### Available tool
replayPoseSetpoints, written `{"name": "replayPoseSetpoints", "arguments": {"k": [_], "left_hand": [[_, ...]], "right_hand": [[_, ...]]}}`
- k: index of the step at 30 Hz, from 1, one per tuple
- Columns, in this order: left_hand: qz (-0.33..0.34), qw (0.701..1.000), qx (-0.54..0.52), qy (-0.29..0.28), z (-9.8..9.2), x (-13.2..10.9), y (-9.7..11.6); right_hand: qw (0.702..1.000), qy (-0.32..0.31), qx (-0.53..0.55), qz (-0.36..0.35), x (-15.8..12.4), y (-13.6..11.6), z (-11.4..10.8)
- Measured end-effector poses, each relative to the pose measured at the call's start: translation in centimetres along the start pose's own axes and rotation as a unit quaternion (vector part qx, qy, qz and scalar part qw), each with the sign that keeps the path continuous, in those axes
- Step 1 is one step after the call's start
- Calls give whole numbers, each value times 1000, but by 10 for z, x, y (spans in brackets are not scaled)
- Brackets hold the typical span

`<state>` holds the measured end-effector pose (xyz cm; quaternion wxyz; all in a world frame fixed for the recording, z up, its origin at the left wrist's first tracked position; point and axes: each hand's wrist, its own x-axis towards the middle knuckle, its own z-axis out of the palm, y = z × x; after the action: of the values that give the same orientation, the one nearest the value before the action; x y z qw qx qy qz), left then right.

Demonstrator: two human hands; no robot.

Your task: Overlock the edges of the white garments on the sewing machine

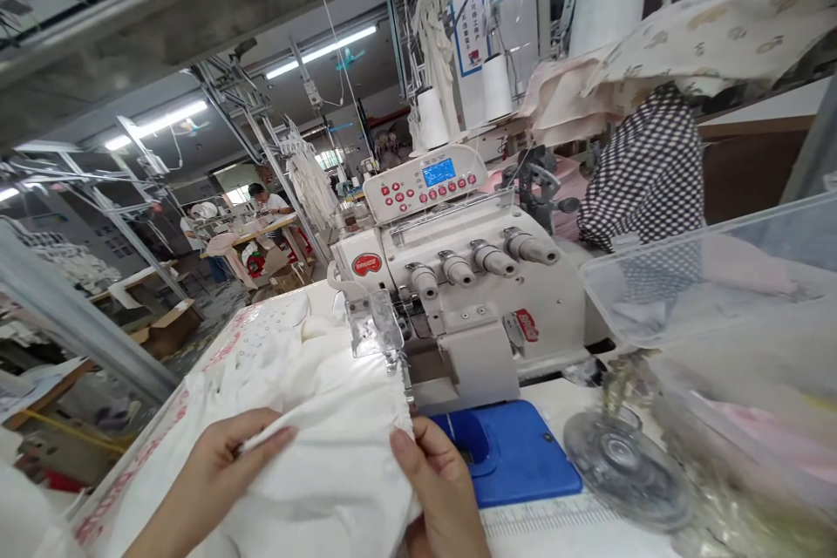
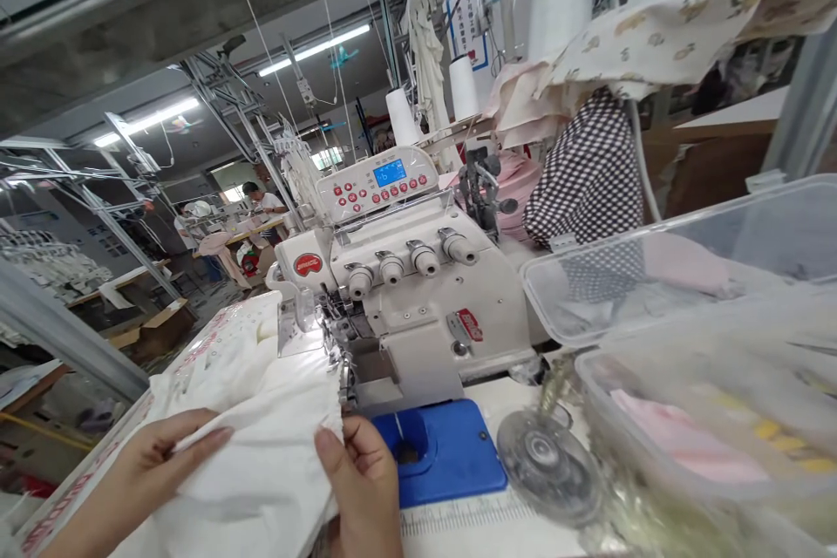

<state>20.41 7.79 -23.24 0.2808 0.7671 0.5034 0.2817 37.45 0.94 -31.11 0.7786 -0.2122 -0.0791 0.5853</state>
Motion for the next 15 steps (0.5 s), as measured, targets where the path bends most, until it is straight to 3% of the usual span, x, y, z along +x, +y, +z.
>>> {"name": "replayPoseSetpoints", "arguments": {"k": [5,10,12,15], "left_hand": [[47,998,14,41,-3,4,14],[10,998,-4,55,-1,13,19],[9,1000,5,-7,-3,20,19],[13,984,73,-159,-12,33,21]], "right_hand": [[1000,10,22,7,-2,-2,1],[999,-8,37,6,0,-3,2],[999,-10,33,3,1,-2,3],[1000,-8,26,-1,0,1,3]]}}
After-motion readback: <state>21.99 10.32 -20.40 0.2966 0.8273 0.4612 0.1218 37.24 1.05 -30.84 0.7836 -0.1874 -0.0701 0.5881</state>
